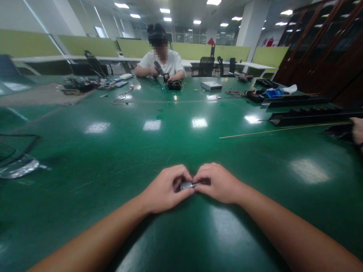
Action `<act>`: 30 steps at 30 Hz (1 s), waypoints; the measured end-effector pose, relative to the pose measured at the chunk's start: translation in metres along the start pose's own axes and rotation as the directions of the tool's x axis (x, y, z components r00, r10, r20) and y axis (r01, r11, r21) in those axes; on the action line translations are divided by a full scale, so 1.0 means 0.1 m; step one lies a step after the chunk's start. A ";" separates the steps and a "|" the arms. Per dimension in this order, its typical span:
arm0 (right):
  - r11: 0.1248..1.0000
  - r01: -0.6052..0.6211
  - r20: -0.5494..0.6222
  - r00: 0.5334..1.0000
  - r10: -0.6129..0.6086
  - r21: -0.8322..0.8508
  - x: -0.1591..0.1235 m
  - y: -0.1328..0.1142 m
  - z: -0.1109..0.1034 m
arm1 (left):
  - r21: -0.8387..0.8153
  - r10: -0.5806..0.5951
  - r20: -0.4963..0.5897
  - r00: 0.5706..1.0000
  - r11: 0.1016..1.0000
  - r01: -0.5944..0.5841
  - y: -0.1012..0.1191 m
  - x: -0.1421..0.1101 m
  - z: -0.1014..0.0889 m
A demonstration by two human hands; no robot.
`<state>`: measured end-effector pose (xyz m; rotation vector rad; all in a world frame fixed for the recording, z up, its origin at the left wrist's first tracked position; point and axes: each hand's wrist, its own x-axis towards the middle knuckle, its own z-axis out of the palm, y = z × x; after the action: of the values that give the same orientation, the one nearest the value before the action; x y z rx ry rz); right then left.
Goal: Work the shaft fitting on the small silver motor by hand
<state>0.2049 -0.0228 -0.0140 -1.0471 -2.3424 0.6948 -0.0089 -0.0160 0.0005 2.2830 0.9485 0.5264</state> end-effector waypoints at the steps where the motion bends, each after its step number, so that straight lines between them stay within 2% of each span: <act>1: 1.000 -0.003 -0.004 1.000 0.003 0.003 -0.01 0.01 -0.01 | 0.000 -0.008 -0.002 1.000 1.000 0.008 0.00 0.00 0.00; 7: 1.000 0.001 -0.043 0.999 0.000 0.017 -0.03 0.04 -0.03 | 0.024 -0.064 -0.037 0.997 0.998 0.065 0.02 0.02 0.03; 12: 1.000 -0.006 -0.050 0.999 0.007 0.021 -0.03 0.04 -0.03 | 0.048 -0.048 -0.038 0.998 0.998 0.050 0.02 0.02 0.03; 30: 0.999 -0.045 0.011 0.999 0.045 0.009 -0.09 0.09 -0.22 | 0.050 -0.056 -0.006 0.998 0.997 0.057 0.04 0.05 0.02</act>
<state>0.2285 -0.0192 -0.0052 -1.0974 -2.3291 0.7290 -0.0025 -0.0153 0.0024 2.2927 1.0358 0.4886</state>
